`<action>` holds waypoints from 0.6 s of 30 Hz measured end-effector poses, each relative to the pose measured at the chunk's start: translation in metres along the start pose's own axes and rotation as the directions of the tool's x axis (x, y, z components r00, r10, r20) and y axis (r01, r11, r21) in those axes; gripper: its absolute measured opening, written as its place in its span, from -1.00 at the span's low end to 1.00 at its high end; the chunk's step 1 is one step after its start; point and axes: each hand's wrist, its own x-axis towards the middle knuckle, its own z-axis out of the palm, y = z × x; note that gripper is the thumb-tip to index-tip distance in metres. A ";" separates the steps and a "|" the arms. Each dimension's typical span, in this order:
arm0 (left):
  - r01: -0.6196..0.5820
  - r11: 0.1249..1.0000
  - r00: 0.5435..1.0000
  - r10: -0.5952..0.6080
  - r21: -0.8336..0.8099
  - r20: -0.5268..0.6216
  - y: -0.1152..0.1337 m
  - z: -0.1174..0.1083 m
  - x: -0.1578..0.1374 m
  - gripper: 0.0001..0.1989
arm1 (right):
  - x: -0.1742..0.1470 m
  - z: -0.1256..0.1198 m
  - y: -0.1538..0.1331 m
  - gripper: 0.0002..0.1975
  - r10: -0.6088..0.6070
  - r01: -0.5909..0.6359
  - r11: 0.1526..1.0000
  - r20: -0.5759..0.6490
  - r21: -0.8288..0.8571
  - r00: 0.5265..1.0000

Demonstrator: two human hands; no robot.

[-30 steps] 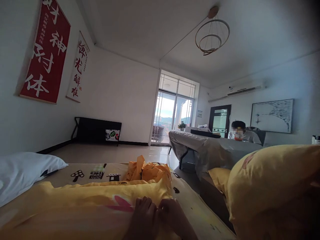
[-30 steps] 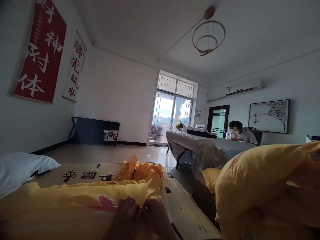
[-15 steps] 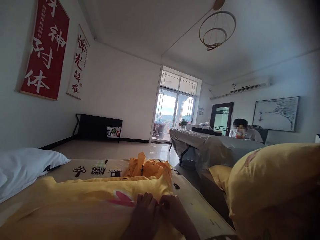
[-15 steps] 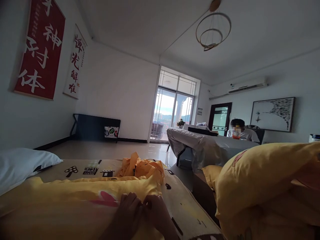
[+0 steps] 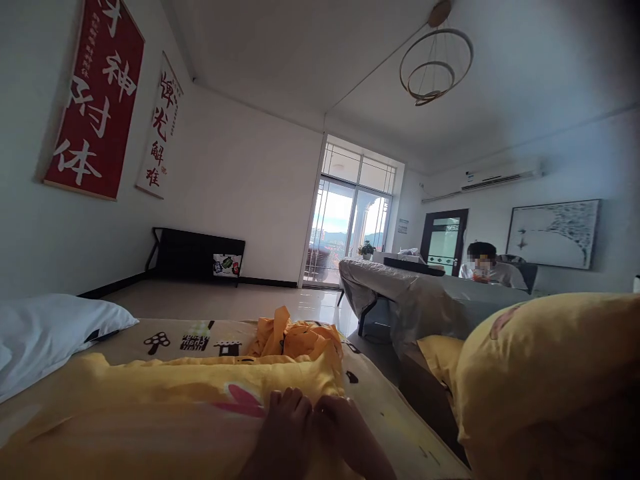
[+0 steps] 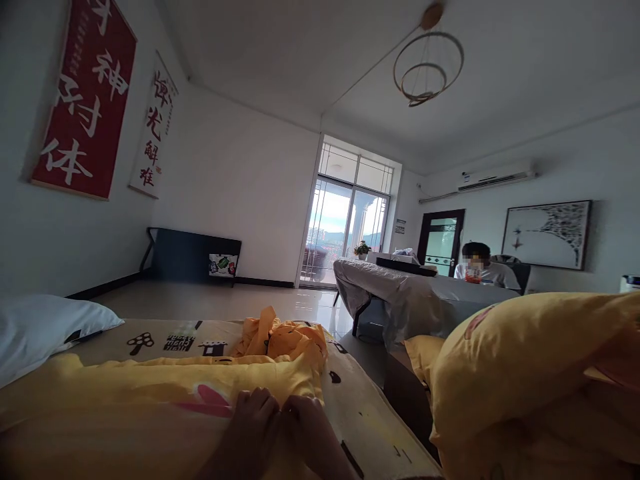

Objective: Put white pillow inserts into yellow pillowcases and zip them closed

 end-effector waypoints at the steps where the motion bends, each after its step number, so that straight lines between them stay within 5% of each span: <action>1: 0.008 1.000 1.000 -0.008 0.000 0.006 0.000 0.000 0.000 -0.79 | 0.000 -0.001 -0.001 -0.78 -0.003 0.003 1.000 -0.005 0.004 1.000; 12: 0.046 0.990 0.993 -0.059 -0.131 -0.097 0.000 -0.007 0.003 -0.73 | -0.003 -0.003 0.000 -0.78 -0.091 0.097 0.990 -0.069 0.101 0.993; 18: 0.009 0.997 0.997 -0.003 0.075 -0.075 0.007 -0.019 0.011 -0.80 | -0.005 -0.013 -0.001 -0.80 -0.085 0.093 0.983 -0.054 0.158 0.995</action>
